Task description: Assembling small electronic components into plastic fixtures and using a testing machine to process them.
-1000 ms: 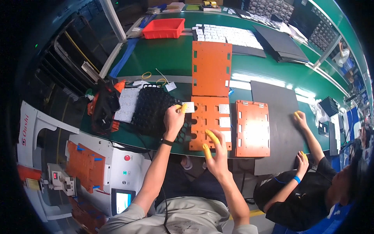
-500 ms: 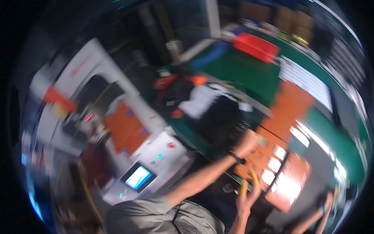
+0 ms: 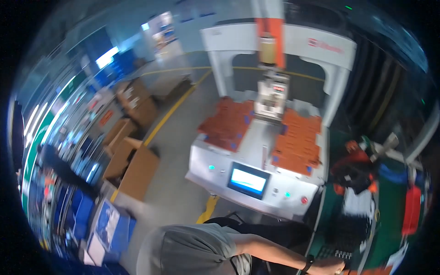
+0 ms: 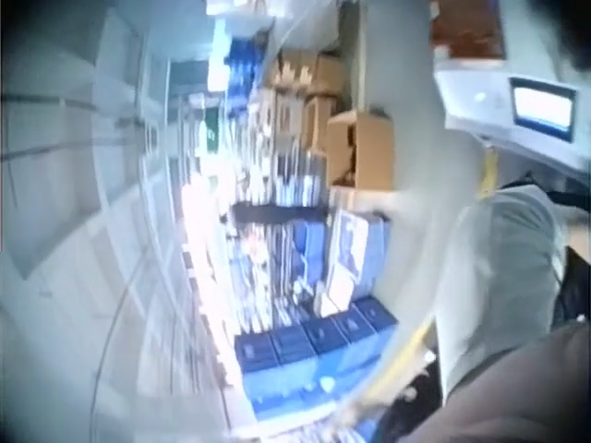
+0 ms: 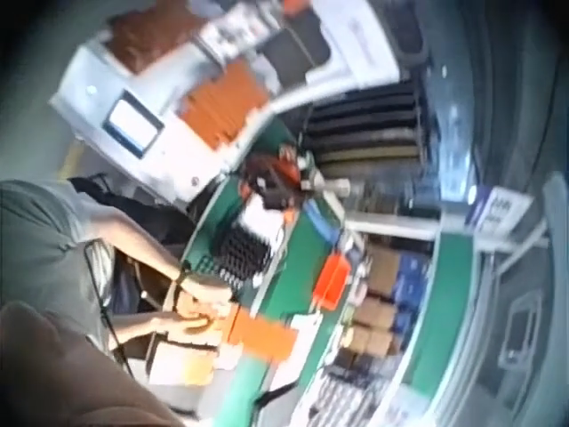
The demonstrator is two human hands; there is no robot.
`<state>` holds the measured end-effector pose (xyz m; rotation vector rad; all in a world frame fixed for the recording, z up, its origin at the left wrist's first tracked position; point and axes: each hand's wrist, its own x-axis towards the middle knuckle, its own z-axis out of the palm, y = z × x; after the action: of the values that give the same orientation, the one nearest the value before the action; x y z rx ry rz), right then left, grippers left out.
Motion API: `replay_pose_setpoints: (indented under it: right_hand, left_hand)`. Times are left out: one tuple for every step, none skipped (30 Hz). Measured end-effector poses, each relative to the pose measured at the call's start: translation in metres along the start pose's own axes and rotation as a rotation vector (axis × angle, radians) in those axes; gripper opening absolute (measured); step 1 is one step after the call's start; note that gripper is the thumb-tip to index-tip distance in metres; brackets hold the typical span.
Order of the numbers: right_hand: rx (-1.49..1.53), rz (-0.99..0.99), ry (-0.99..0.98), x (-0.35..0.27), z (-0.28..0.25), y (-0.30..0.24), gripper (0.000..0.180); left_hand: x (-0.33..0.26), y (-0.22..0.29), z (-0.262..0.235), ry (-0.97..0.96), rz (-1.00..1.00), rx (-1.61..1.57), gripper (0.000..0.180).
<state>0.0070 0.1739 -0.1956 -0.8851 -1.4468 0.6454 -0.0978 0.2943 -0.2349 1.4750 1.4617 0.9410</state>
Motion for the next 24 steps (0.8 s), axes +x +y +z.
replay_pose_setpoints:
  right_hand:
    - [-0.041, -0.102, -0.037, 0.009, 0.0, 0.008, 0.053]
    - [0.106, -0.076, -0.193, -0.006, 0.046, 0.007, 0.053]
    - [0.222, -0.084, -0.322, -0.016, 0.077, -0.012, 0.053]
    - [0.275, -0.097, -0.39, -0.018, 0.092, -0.022, 0.054]
    - [0.329, -0.107, -0.459, -0.022, 0.106, -0.033, 0.054]
    - [0.34, -0.113, -0.488, -0.022, 0.113, -0.037, 0.055]
    - [0.32, -0.129, -0.47, -0.018, 0.111, -0.04, 0.055]
    - [0.336, -0.136, -0.492, -0.019, 0.119, -0.044, 0.056]
    - [0.355, -0.141, -0.52, -0.02, 0.127, -0.048, 0.056]
    - [0.379, -0.145, -0.549, -0.022, 0.136, -0.055, 0.056]
    - [0.397, -0.15, -0.575, -0.024, 0.144, -0.062, 0.057]
    - [0.446, -0.148, -0.651, -0.032, 0.156, -0.072, 0.057]
    - [0.535, -0.159, -0.765, -0.05, 0.165, -0.092, 0.058]
    - [0.569, -0.172, -0.818, -0.055, 0.173, -0.101, 0.058]
    - [0.522, -0.19, -0.77, -0.046, 0.17, -0.096, 0.058]
    - [0.49, -0.193, -0.747, -0.039, 0.168, -0.093, 0.059]
    - [0.464, -0.195, -0.73, -0.034, 0.168, -0.091, 0.059]
    - [0.485, -0.192, -0.777, -0.037, 0.175, -0.095, 0.06]
    - [0.487, -0.198, -0.793, -0.036, 0.177, -0.099, 0.06]
    - [0.474, -0.203, -0.792, -0.033, 0.178, -0.1, 0.061]
    - [0.46, -0.208, -0.791, -0.03, 0.178, -0.1, 0.061]
    - [0.455, -0.213, -0.8, -0.029, 0.178, -0.101, 0.061]
    - [0.448, -0.217, -0.807, -0.028, 0.179, -0.101, 0.062]
    - [0.44, -0.22, -0.813, -0.026, 0.178, -0.102, 0.062]
  left_hand:
    - [-0.009, -0.015, -0.028, 0.079, -0.033, 0.008, 0.048]
    - [-0.042, -0.061, -0.06, 0.255, -0.133, 0.027, 0.048]
    - [-0.055, -0.094, -0.088, 0.414, -0.183, 0.048, 0.048]
    - [-0.072, -0.104, -0.104, 0.497, -0.19, 0.057, 0.048]
    - [-0.095, -0.111, -0.127, 0.579, -0.202, 0.069, 0.048]
    - [-0.124, -0.104, -0.139, 0.609, -0.191, 0.073, 0.047]
    - [-0.133, -0.093, -0.141, 0.593, -0.143, 0.078, 0.047]
    - [-0.156, -0.086, -0.151, 0.621, -0.129, 0.091, 0.047]
    - [-0.18, -0.08, -0.159, 0.653, -0.121, 0.103, 0.047]
    - [-0.204, -0.075, -0.168, 0.687, -0.115, 0.119, 0.047]
    - [-0.223, -0.072, -0.176, 0.716, -0.107, 0.134, 0.047]
    - [-0.252, -0.074, -0.184, 0.791, -0.135, 0.148, 0.047]
    - [-0.262, -0.107, -0.208, 0.918, -0.182, 0.175, 0.046]
    - [-0.273, -0.119, -0.221, 0.976, -0.185, 0.191, 0.046]
    - [-0.258, -0.115, -0.221, 0.926, -0.116, 0.193, 0.046]
    - [-0.261, -0.105, -0.215, 0.895, -0.075, 0.193, 0.046]
    - [-0.268, -0.092, -0.209, 0.869, -0.039, 0.196, 0.046]
    - [-0.293, -0.087, -0.205, 0.909, -0.051, 0.207, 0.046]
    - [-0.302, -0.085, -0.205, 0.921, -0.036, 0.217, 0.046]
    - [-0.314, -0.075, -0.201, 0.915, -0.009, 0.222, 0.046]
    - [-0.317, -0.072, -0.2, 0.907, 0.019, 0.227, 0.045]
    - [-0.32, -0.072, -0.2, 0.911, 0.038, 0.235, 0.045]
    - [-0.323, -0.072, -0.197, 0.913, 0.058, 0.242, 0.045]
    - [-0.325, -0.072, -0.195, 0.911, 0.08, 0.248, 0.045]
